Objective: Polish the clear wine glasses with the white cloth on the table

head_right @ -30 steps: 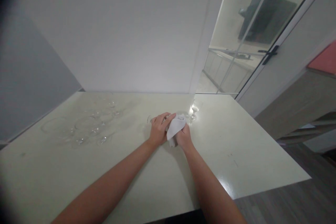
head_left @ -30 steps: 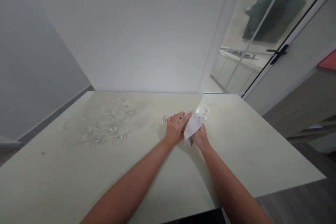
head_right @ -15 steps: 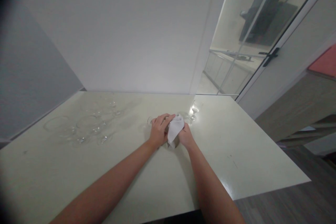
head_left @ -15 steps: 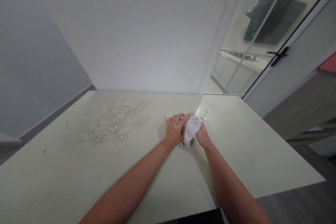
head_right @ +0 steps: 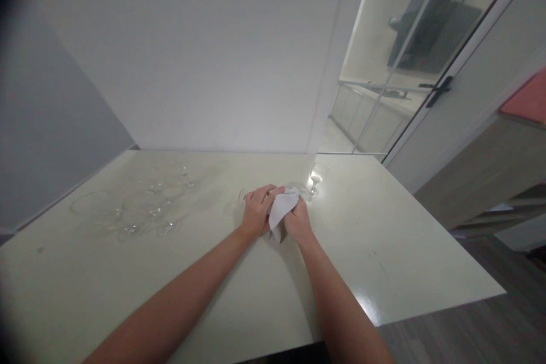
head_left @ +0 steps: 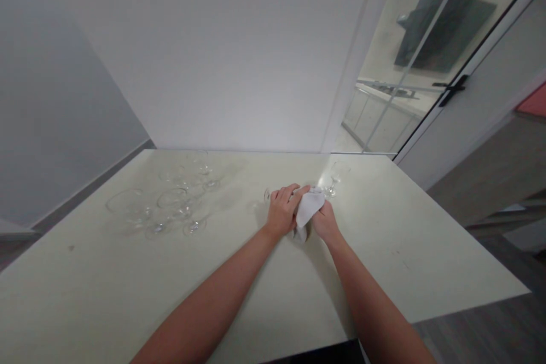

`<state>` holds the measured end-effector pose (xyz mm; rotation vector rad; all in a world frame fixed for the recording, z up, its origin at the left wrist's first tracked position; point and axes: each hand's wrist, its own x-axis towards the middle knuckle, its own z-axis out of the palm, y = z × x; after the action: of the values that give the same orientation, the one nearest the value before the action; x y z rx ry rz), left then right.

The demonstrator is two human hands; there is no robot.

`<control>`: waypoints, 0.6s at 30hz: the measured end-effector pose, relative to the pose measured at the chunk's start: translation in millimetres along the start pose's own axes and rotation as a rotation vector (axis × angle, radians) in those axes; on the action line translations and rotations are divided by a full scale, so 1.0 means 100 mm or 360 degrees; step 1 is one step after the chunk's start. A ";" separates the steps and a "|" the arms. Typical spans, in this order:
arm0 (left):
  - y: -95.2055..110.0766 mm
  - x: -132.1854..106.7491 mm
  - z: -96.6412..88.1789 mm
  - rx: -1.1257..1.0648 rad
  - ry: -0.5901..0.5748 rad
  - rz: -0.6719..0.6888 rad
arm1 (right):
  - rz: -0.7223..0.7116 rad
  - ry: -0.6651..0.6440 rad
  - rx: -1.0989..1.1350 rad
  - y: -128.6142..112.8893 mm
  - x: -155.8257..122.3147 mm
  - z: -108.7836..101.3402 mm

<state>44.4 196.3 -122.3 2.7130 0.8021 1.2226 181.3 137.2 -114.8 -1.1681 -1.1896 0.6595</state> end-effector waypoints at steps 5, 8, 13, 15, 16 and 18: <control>0.02 0.01 0.06 -0.0053 0.0126 -0.0046 | 0.0100 0.0157 0.0143 -0.01 0.05 -0.09; 0.03 0.03 0.10 -0.0084 0.0324 -0.0019 | 0.0097 0.0613 0.0303 -0.01 0.09 -0.14; 0.00 0.00 0.13 -0.0446 0.0544 0.0006 | -0.0033 0.0757 0.0324 -0.01 0.08 -0.13; -0.01 -0.04 0.14 -0.0581 0.0502 -0.0020 | -0.0046 0.0410 0.0302 0.01 0.07 -0.07; -0.01 -0.05 0.15 -0.0639 0.0480 -0.0048 | -0.0038 0.0219 0.0275 0.02 0.06 -0.04; -0.01 -0.07 0.17 -0.0755 0.0460 -0.0110 | 0.0004 -0.0054 0.0234 0.03 0.07 0.03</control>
<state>52.0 196.2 -139.0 2.1485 0.5316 1.5743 180.8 145.1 -115.2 -1.0389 -1.1482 0.7585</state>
